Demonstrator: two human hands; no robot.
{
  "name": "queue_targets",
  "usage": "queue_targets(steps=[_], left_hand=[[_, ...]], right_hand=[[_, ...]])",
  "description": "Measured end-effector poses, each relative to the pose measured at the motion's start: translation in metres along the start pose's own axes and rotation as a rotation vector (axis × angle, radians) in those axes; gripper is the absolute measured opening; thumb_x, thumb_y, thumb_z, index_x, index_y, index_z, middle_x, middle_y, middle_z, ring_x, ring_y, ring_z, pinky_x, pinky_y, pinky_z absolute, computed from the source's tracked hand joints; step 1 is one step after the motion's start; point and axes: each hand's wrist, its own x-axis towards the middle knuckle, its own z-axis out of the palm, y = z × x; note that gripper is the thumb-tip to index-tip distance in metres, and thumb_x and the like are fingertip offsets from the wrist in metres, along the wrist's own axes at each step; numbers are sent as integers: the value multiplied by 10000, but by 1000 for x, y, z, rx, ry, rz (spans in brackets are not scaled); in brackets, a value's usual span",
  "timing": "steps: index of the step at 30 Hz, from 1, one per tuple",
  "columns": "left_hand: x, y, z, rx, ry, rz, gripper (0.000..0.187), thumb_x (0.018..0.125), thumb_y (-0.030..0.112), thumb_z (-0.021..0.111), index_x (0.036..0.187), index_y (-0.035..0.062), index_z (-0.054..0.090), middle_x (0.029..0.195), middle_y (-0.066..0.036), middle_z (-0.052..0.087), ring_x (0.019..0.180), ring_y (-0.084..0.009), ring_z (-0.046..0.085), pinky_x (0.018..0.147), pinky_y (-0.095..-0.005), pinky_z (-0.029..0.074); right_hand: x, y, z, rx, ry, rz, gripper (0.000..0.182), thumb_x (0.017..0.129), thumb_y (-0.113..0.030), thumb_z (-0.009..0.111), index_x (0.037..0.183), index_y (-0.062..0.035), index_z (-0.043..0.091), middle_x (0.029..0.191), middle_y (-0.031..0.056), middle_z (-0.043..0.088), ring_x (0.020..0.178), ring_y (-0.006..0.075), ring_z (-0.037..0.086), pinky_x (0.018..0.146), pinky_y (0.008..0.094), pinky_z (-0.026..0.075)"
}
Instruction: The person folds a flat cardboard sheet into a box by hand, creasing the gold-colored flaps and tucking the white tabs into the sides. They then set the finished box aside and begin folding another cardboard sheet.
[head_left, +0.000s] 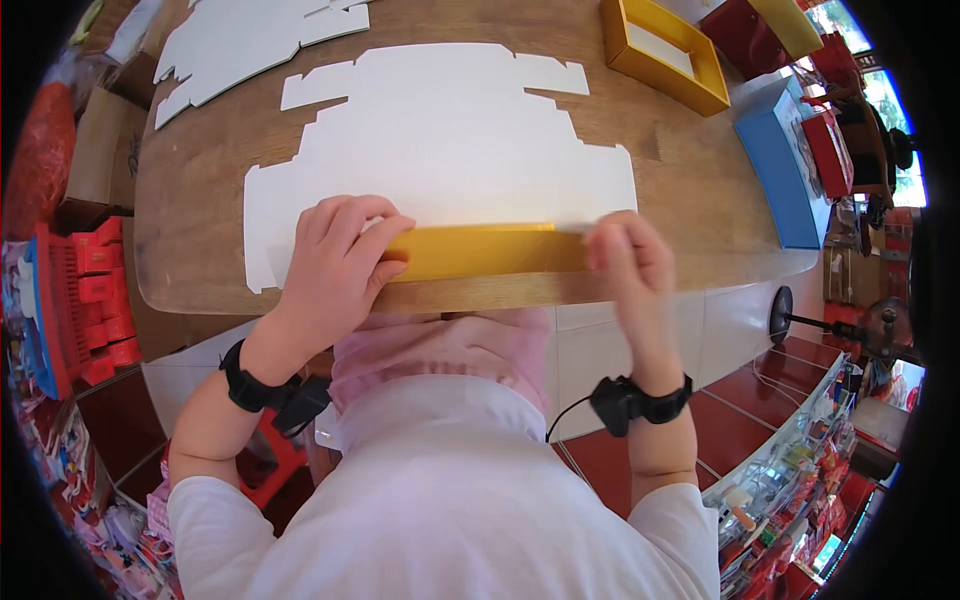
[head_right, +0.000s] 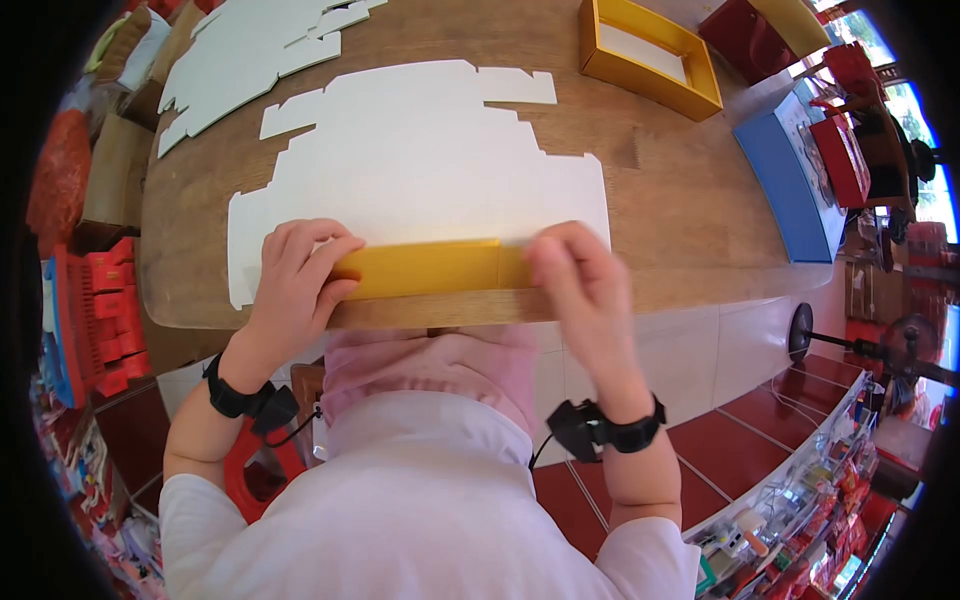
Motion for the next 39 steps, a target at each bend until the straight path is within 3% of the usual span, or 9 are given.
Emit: queue_targets(steps=[4, 9, 17, 23, 25, 26, 30, 34, 39], left_hand=[[-1, 4, -29, 43, 21, 206, 222, 740, -59, 617, 917, 67, 664, 1145, -85, 616, 1041, -308, 535, 922, -420, 412], [22, 10, -30, 104, 109, 91, 187, 808, 66, 608, 985, 54, 668, 1186, -94, 635, 1048, -295, 597, 948, -436, 439], [46, 56, -8, -173, -348, 264, 334, 864, 248, 665, 1135, 53, 668, 1169, -101, 668, 1043, -272, 628, 1069, -469, 410], [11, 13, -62, -40, -748, -291, 471, 812, 314, 727, 1184, 43, 623, 1033, -113, 652, 1000, -284, 611, 980, -455, 449], [-14, 16, -58, 75, -446, -268, 498, 745, 282, 798, 1142, 34, 627, 1090, -120, 622, 1030, -309, 580, 915, -439, 474], [-16, 22, -58, 28, -496, -245, 652, 672, 213, 835, 1244, 36, 579, 1403, -195, 482, 1253, -370, 475, 1020, -467, 426], [-28, 38, -29, 58, -424, -60, 833, 595, 219, 855, 1332, 61, 502, 1543, -181, 369, 1425, -375, 344, 1143, -493, 349], [-41, 21, -11, 61, -222, -57, 784, 647, 174, 825, 1347, 59, 490, 1470, -151, 481, 1381, -347, 431, 1137, -498, 361], [-27, 8, -34, -313, -278, -298, 296, 783, 101, 723, 1047, 41, 603, 1244, -134, 648, 1017, -324, 606, 935, -454, 460]], right_hand=[[-6, -3, -64, -336, 160, -182, 149, 1008, -85, 537, 1062, -8, 652, 873, 45, 616, 819, 153, 578, 736, 261, 458], [-3, -6, -56, -736, -15, -428, 262, 900, 66, 571, 1136, -10, 654, 1145, 137, 648, 1044, 301, 621, 885, 359, 508], [57, 5, -28, -872, -300, -575, 462, 811, 87, 605, 1263, -12, 589, 1387, 135, 566, 1295, 319, 511, 1064, 417, 433], [13, 2, -22, -945, -319, -355, 538, 775, 54, 608, 1306, -13, 561, 1423, 139, 529, 1345, 321, 460, 1099, 425, 400], [-9, 2, -10, -1055, -338, -424, 538, 771, 11, 644, 1302, -14, 563, 1403, 159, 530, 1347, 318, 455, 1089, 441, 404], [-17, 0, -4, -1053, -340, -422, 538, 771, 11, 644, 1302, -14, 563, 1403, 159, 530, 1347, 318, 455, 1089, 441, 404], [-31, -1, 10, -1055, -313, -483, 526, 768, -72, 699, 1273, -4, 570, 1373, 170, 541, 1303, 310, 501, 1052, 434, 433], [-28, -3, 6, -1000, -359, -509, 424, 782, -107, 713, 1187, -32, 609, 1330, 134, 592, 1238, 295, 567, 1002, 422, 470], [0, -29, -6, -826, -394, -277, 221, 835, -143, 711, 1019, -57, 626, 1115, 92, 671, 1042, 276, 637, 820, 390, 514]])
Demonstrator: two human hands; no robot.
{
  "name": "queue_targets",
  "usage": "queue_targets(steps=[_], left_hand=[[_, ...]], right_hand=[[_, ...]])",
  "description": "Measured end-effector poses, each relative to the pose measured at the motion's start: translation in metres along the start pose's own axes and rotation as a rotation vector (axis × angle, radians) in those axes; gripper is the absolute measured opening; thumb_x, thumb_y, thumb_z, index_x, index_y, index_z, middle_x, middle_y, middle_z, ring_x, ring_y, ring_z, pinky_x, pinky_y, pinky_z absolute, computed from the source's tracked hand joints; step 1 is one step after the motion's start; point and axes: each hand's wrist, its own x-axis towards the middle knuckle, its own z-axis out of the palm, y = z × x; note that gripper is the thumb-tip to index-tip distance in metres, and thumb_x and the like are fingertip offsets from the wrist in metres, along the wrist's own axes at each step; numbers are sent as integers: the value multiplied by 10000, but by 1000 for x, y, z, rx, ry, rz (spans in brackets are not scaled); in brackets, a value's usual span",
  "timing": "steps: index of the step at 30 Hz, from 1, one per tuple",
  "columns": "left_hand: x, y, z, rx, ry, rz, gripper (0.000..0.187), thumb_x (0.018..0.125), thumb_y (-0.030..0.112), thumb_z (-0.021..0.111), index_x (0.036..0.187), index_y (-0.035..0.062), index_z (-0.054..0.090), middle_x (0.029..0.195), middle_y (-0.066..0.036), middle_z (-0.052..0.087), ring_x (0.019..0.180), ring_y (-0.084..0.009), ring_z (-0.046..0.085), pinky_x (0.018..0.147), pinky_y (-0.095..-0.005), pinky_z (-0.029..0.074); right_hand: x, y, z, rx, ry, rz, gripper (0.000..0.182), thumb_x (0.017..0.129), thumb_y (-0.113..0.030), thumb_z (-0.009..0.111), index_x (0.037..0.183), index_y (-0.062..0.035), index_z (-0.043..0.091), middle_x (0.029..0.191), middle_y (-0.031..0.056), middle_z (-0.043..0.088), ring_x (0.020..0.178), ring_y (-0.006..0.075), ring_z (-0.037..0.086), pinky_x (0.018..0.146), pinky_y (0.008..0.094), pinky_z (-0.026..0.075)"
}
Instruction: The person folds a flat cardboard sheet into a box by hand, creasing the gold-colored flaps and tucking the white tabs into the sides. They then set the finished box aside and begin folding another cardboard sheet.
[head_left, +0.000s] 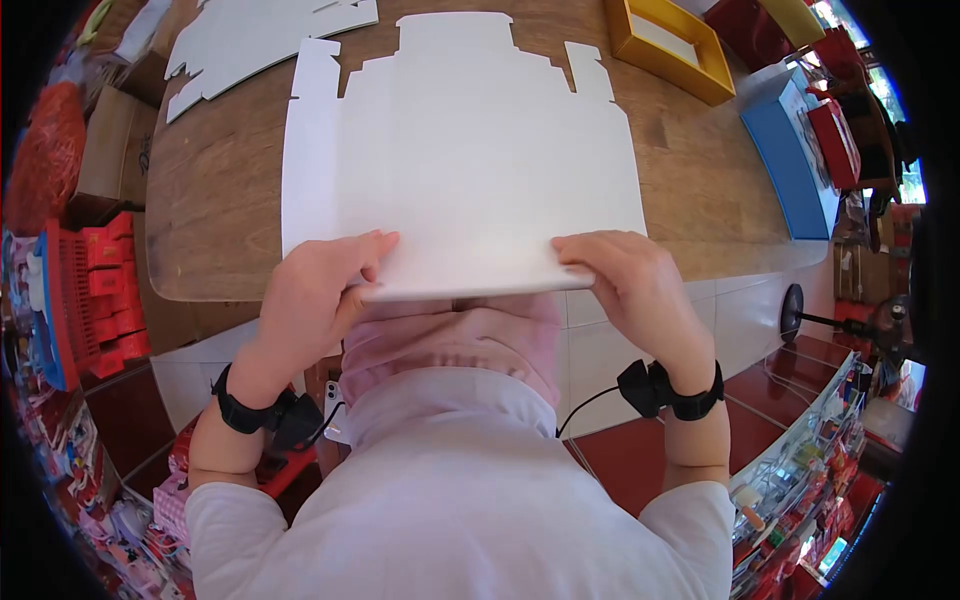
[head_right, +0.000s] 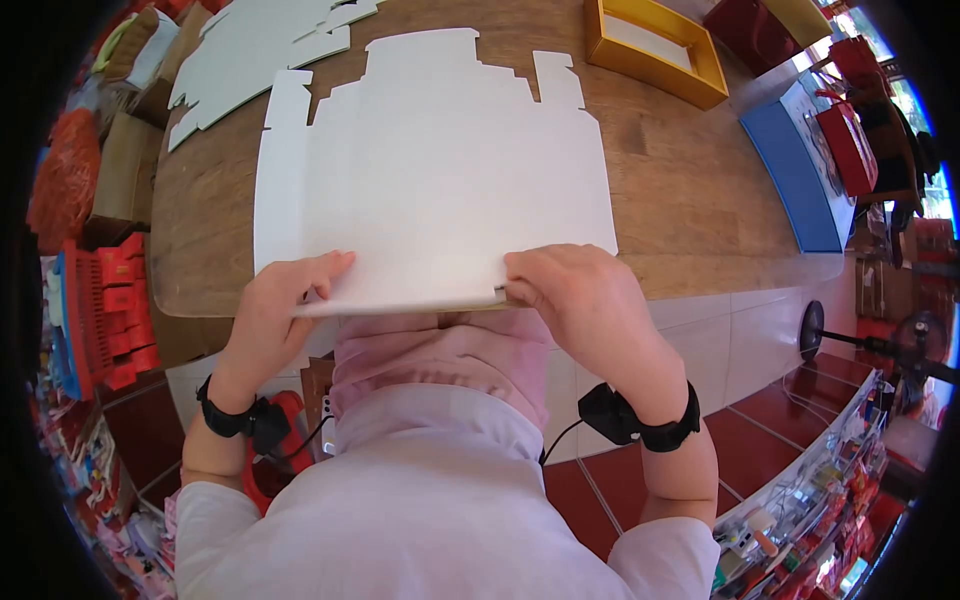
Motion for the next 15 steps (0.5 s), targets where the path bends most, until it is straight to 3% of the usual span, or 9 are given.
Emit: queue_targets(steps=[1, 2, 4, 6, 8, 9, 11, 13, 15], left_hand=[[5, 3, -1, -88, 7, -109, 179, 822, 124, 707, 917, 35, 584, 1169, -134, 643, 923, -329, 567, 872, -436, 446], [10, 2, 1, -89, 8, -109, 179, 822, 124, 707, 917, 35, 584, 1169, -134, 643, 923, -329, 567, 872, -436, 446], [20, -4, 7, 290, 279, 170, 194, 851, 143, 697, 946, 38, 564, 1158, -128, 622, 988, -333, 556, 894, -421, 435], [24, -12, 12, 300, 318, 127, 227, 863, 180, 691, 1000, 52, 564, 1227, -125, 582, 1058, -334, 530, 915, -418, 416], [23, -24, 20, 407, 348, 80, 246, 869, 213, 687, 1027, 74, 560, 1251, -111, 555, 1097, -334, 510, 931, -435, 399], [22, -26, 22, 406, 349, 77, 246, 869, 213, 687, 1027, 74, 560, 1251, -111, 555, 1097, -334, 510, 931, -435, 399], [24, -26, 26, 457, 411, 99, 293, 811, 209, 739, 1028, 102, 575, 1232, -82, 549, 1092, -312, 518, 894, -427, 404], [23, -28, 26, 447, 411, 106, 298, 809, 209, 739, 1036, 104, 577, 1233, -80, 549, 1093, -312, 517, 893, -429, 401], [25, -29, 27, 442, 411, 126, 304, 807, 209, 740, 1044, 107, 579, 1233, -79, 548, 1095, -311, 516, 893, -432, 398]], right_hand=[[7, 0, -4, 61, -76, 168, 180, 850, -156, 710, 975, -61, 623, 1039, 84, 681, 973, 272, 648, 756, 380, 516], [15, 0, -1, 59, -77, 167, 180, 850, -156, 710, 975, -61, 623, 1039, 84, 681, 973, 272, 648, 756, 380, 516], [29, 6, 12, -26, 122, 206, 173, 873, -174, 704, 945, -51, 604, 953, 89, 655, 879, 276, 625, 690, 374, 505], [32, 17, 27, -58, 185, 197, 206, 840, -174, 733, 948, -52, 607, 920, 96, 642, 855, 294, 612, 727, 388, 504], [30, 17, 31, -250, 461, 82, 237, 803, -136, 759, 959, -46, 606, 883, 105, 620, 818, 314, 587, 745, 403, 485], [27, 9, 28, -250, 459, 79, 237, 803, -136, 759, 959, -46, 606, 883, 105, 620, 818, 314, 587, 745, 403, 485], [19, -16, 14, -188, 579, 32, 240, 772, -87, 773, 942, -37, 612, 875, 111, 606, 830, 321, 577, 767, 413, 463], [20, -42, 17, 204, 517, -54, 199, 775, -42, 759, 918, -34, 619, 871, 106, 600, 833, 314, 571, 764, 415, 454], [36, -66, 40, 543, 318, -168, 126, 839, -95, 717, 887, -38, 616, 840, 111, 612, 823, 322, 586, 741, 414, 472]])
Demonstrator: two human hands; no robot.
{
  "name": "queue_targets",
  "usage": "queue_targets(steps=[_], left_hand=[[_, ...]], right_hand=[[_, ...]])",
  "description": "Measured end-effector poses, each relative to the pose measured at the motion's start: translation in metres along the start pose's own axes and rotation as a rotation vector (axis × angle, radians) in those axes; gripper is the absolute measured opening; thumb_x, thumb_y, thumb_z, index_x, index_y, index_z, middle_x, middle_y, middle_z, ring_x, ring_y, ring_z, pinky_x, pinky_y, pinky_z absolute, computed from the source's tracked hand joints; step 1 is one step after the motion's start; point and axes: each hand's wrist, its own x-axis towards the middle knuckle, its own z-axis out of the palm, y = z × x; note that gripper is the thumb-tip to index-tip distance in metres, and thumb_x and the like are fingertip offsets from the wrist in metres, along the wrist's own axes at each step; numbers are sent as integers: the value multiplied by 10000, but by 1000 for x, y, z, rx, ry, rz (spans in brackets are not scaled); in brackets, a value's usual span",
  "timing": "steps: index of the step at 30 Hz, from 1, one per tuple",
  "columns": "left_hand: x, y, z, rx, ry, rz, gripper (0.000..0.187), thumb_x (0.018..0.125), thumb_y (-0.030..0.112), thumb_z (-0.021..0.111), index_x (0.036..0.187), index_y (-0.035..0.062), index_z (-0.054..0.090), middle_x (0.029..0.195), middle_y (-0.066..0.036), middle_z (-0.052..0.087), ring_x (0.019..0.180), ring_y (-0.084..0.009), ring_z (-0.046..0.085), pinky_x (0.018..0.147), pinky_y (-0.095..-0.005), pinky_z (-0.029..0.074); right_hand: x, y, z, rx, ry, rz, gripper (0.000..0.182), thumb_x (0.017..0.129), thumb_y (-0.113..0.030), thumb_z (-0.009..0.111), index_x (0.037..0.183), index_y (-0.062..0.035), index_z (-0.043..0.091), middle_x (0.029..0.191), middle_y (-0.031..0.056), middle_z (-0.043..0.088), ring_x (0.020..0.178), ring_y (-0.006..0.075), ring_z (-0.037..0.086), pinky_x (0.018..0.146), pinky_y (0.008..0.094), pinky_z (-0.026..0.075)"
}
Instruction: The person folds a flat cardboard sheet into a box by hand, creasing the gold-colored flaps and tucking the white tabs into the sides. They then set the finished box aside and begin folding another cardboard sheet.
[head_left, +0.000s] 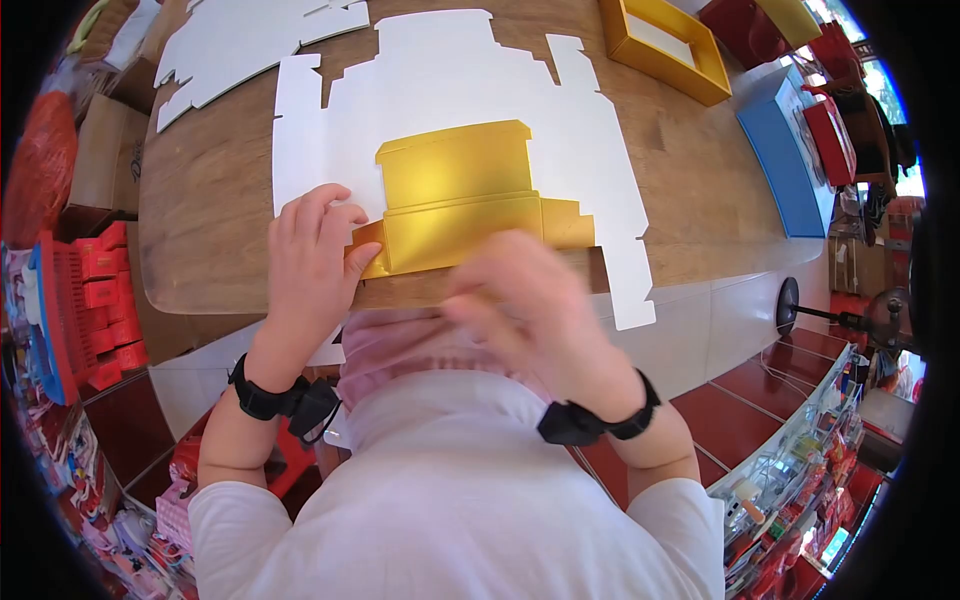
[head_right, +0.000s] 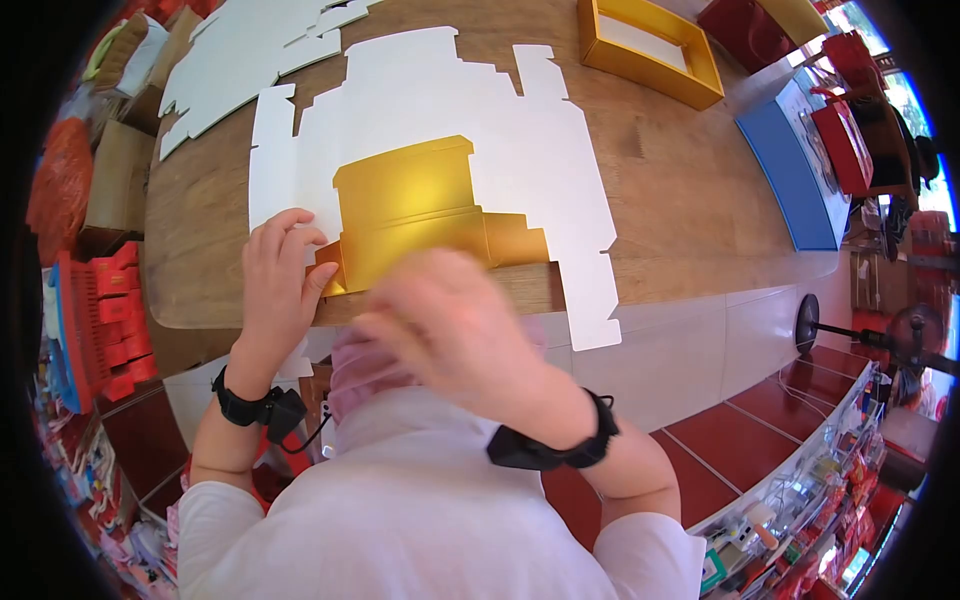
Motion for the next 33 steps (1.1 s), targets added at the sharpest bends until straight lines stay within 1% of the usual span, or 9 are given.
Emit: queue_targets(steps=[7, 11, 13, 17, 19, 21, 23, 28, 33], left_hand=[[1, 1, -3, 17, -11, -27, 315, 796, 190, 748, 1052, 109, 583, 1231, -76, 551, 1086, -298, 515, 881, -415, 395], [1, 2, -5, -2, -34, -42, 306, 794, 187, 751, 1041, 108, 590, 1230, -75, 553, 1086, -297, 517, 886, -414, 398], [1, 2, -7, -31, -50, -49, 279, 815, 173, 726, 1043, 95, 584, 1243, -85, 551, 1113, -310, 507, 920, -423, 392], [9, 1, -11, -68, -17, 51, 207, 816, 106, 706, 987, 69, 597, 1194, -94, 596, 1092, -319, 528, 942, -426, 398], [18, 7, -23, -96, 19, 131, 199, 793, 72, 711, 960, 65, 602, 1167, -92, 616, 1061, -317, 544, 927, -420, 409], [19, 13, -26, -123, 49, 210, 197, 770, 39, 716, 933, 61, 608, 1139, -90, 636, 1030, -314, 560, 912, -415, 421], [11, 19, -28, -310, -101, 165, 228, 750, 58, 731, 946, 74, 615, 1103, -68, 645, 995, -297, 583, 887, -441, 446], [-13, 39, -22, -242, -238, 201, 368, 660, 163, 793, 960, 86, 595, 1245, -88, 560, 1108, -318, 525, 926, -451, 445], [-8, 35, -18, -262, -206, 170, 272, 726, 154, 763, 925, 62, 603, 1199, -83, 582, 1045, -297, 532, 908, -425, 422]], right_hand=[[19, 23, 61, 377, -63, 131, 195, 911, -124, 652, 804, 25, 586, 720, 143, 600, 654, 346, 547, 632, 398, 476], [-7, 39, 8, 326, -15, 596, 285, 970, -175, 625, 772, 29, 624, 663, 65, 588, 592, 148, 523, 573, 301, 449], [-18, 42, -14, 339, 104, 624, 232, 970, -191, 652, 844, 4, 664, 691, 26, 589, 652, 65, 530, 586, 256, 447], [-16, 52, -29, 3, 296, 445, 148, 921, -164, 707, 930, -17, 688, 759, 24, 639, 706, 118, 578, 669, 284, 486], [1, 45, -27, -399, 680, 43, 196, 878, -162, 745, 1003, -21, 691, 835, 30, 681, 792, 196, 620, 758, 335, 499], [-11, 48, -38, -377, 589, 33, 212, 808, -105, 744, 995, -19, 694, 920, 52, 707, 847, 281, 632, 812, 382, 495], [-28, 55, -51, -410, 20, -169, 258, 734, -56, 714, 988, -20, 690, 986, 86, 703, 864, 292, 645, 788, 380, 498], [-56, 46, -33, -566, -59, -197, 344, 697, -83, 693, 1038, -37, 682, 1024, 84, 697, 962, 272, 644, 785, 392, 493], [-55, 53, -42, -427, -105, -47, 257, 762, -109, 716, 999, -43, 642, 1113, 90, 648, 984, 270, 617, 863, 395, 444]])
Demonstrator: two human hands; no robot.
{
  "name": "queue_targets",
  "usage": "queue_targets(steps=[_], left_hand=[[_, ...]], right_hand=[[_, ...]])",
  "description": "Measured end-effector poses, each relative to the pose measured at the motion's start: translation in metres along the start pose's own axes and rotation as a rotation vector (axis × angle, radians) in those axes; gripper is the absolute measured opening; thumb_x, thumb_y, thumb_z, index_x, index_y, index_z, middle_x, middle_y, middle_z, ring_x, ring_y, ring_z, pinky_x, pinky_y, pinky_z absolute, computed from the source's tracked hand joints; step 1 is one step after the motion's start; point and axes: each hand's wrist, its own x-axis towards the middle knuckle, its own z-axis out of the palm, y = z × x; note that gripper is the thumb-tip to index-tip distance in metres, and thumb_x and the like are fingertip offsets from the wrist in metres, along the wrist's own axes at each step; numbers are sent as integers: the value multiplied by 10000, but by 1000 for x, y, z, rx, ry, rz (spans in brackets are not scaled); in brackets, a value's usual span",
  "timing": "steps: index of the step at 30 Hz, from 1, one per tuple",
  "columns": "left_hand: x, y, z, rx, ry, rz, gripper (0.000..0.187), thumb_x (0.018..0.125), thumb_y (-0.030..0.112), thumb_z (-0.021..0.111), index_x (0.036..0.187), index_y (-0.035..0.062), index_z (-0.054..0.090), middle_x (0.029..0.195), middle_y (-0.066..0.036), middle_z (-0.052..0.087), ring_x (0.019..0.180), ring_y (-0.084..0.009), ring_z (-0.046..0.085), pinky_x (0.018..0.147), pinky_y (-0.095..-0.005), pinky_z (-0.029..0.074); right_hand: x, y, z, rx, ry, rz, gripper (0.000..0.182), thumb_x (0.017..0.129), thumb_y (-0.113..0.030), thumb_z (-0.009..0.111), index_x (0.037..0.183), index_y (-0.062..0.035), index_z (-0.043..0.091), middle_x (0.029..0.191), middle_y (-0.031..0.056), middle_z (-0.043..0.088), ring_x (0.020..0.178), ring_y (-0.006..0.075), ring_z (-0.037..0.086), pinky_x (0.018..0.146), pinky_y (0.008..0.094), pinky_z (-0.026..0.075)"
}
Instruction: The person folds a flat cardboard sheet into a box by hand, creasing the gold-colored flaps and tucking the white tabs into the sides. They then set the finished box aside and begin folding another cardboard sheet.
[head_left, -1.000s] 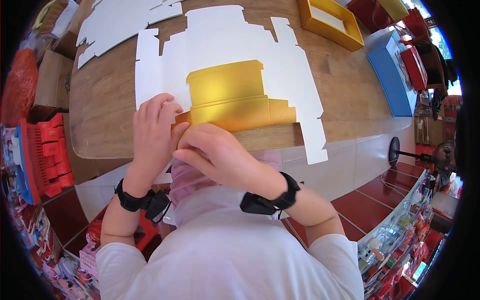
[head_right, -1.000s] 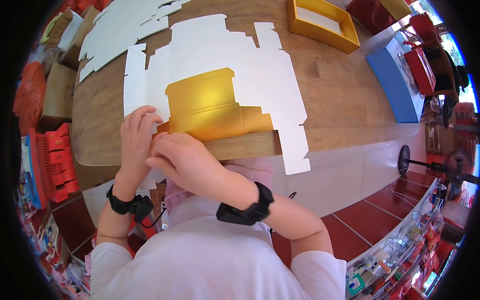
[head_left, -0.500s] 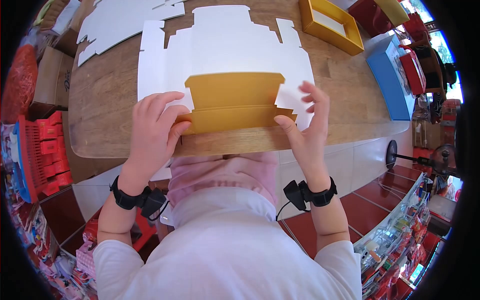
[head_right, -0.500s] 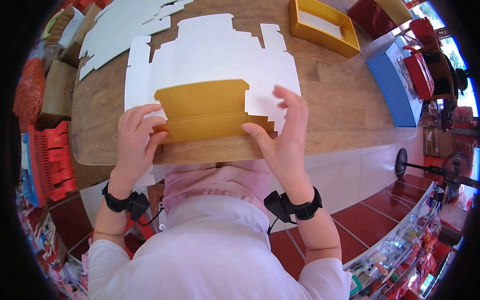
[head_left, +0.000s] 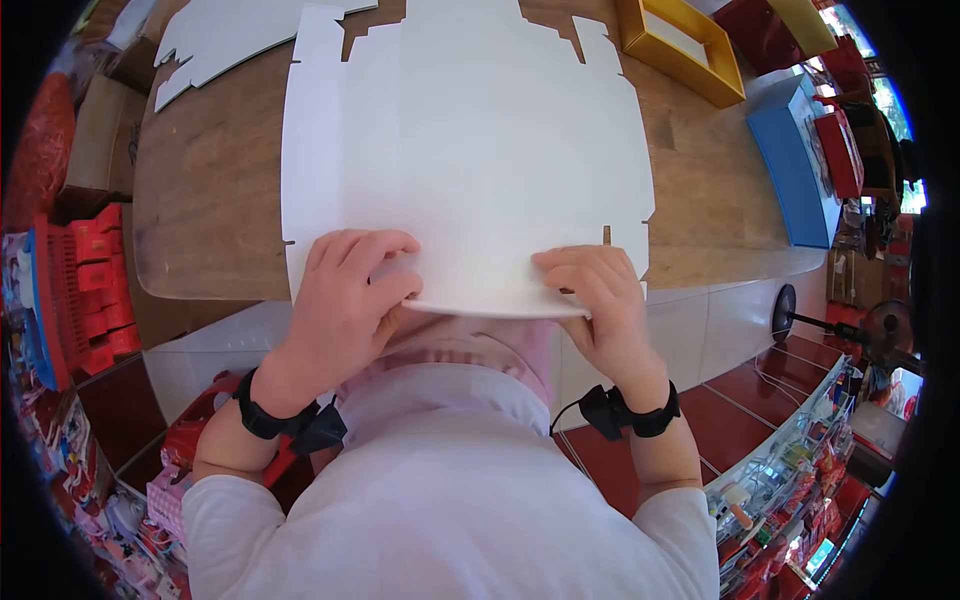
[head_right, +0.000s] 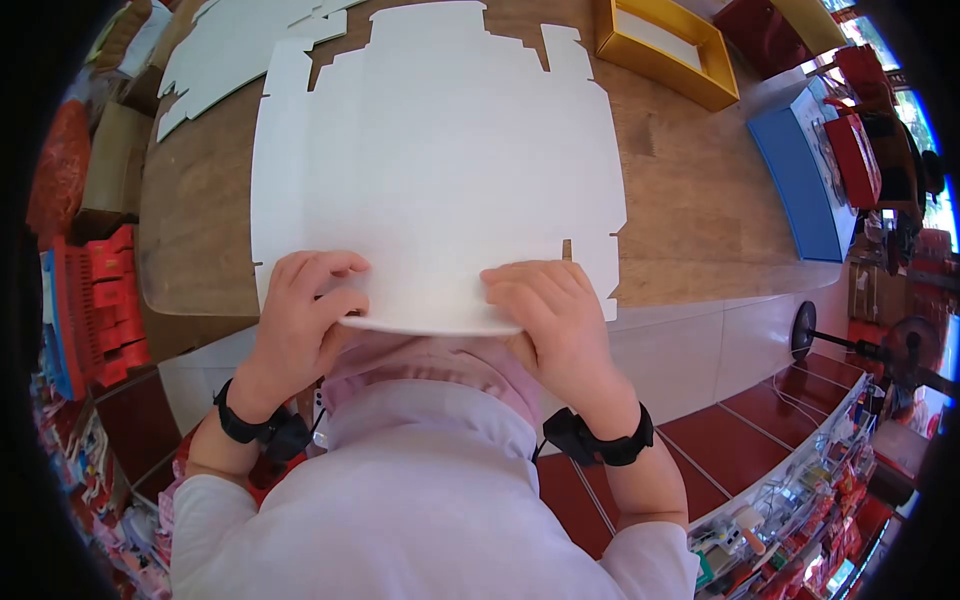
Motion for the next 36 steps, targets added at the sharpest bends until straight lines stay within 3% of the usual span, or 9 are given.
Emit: queue_targets(steps=[1, 3, 7, 20, 22, 29, 32, 34, 36], left_hand=[[2, -1, 0, -24, 20, -26, 210, 764, 134, 738, 894, 46, 600, 1184, -91, 590, 1026, -300, 527, 899, -413, 414], [8, 2, 4, -53, 30, -101, 188, 796, 144, 721, 878, 32, 594, 1139, -95, 585, 1001, -300, 523, 887, -401, 409], [13, 0, 14, -131, 118, -249, 186, 845, 153, 688, 846, 3, 579, 1030, -103, 553, 950, -303, 512, 862, -381, 401], [17, -2, 13, -111, 71, -257, 207, 814, 146, 700, 799, -5, 561, 1034, -112, 534, 959, -310, 503, 869, -389, 403], [17, -1, 13, -82, 91, -215, 170, 774, 69, 721, 830, 2, 575, 1042, -94, 539, 907, -290, 506, 840, -397, 396], [14, 0, 15, -80, 84, -221, 202, 800, 146, 714, 817, 0, 575, 1056, -112, 540, 926, -314, 505, 876, -395, 401], [13, 3, 17, -92, 185, -289, 175, 773, 77, 724, 913, 20, 635, 1134, -99, 586, 1005, -302, 557, 876, -417, 438], [10, -1, 16, 52, 162, 6, 207, 777, 72, 716, 971, 13, 677, 1217, -111, 618, 987, -289, 597, 867, -399, 483], [2, -2, 17, 78, 126, 55, 256, 769, 62, 714, 1020, 22, 691, 1245, -108, 628, 1042, -277, 604, 870, -391, 496]], right_hand=[[4, -1, 0, 3, -1, -1, 257, 762, -109, 716, 999, -43, 642, 1113, 90, 648, 984, 270, 617, 863, 395, 444], [15, -8, 1, 93, 43, 194, 184, 820, -107, 714, 963, -47, 615, 1064, 79, 626, 941, 279, 578, 865, 382, 405], [25, -3, 4, 35, 71, 274, 166, 842, -114, 719, 952, -56, 608, 966, 52, 599, 888, 285, 525, 862, 375, 376], [36, 4, 0, -42, -52, 337, 206, 786, -126, 770, 911, -64, 619, 894, 52, 528, 860, 264, 472, 795, 375, 343], [37, 3, -1, -33, -72, 346, 202, 785, -123, 770, 909, -61, 623, 899, 54, 528, 866, 266, 472, 798, 376, 344], [37, 1, -3, -35, -102, 369, 193, 777, -108, 771, 902, -54, 633, 919, 62, 534, 889, 268, 476, 811, 376, 346], [36, -1, -2, -14, -79, 389, 188, 773, -104, 773, 897, -68, 635, 920, 59, 533, 893, 264, 479, 813, 374, 345], [35, -3, 0, 10, -53, 403, 186, 770, -99, 774, 894, -76, 637, 920, 55, 531, 895, 263, 481, 815, 373, 345], [33, -4, 4, 86, 49, 450, 189, 763, -95, 782, 887, -94, 639, 911, 43, 525, 893, 253, 484, 816, 370, 344]])
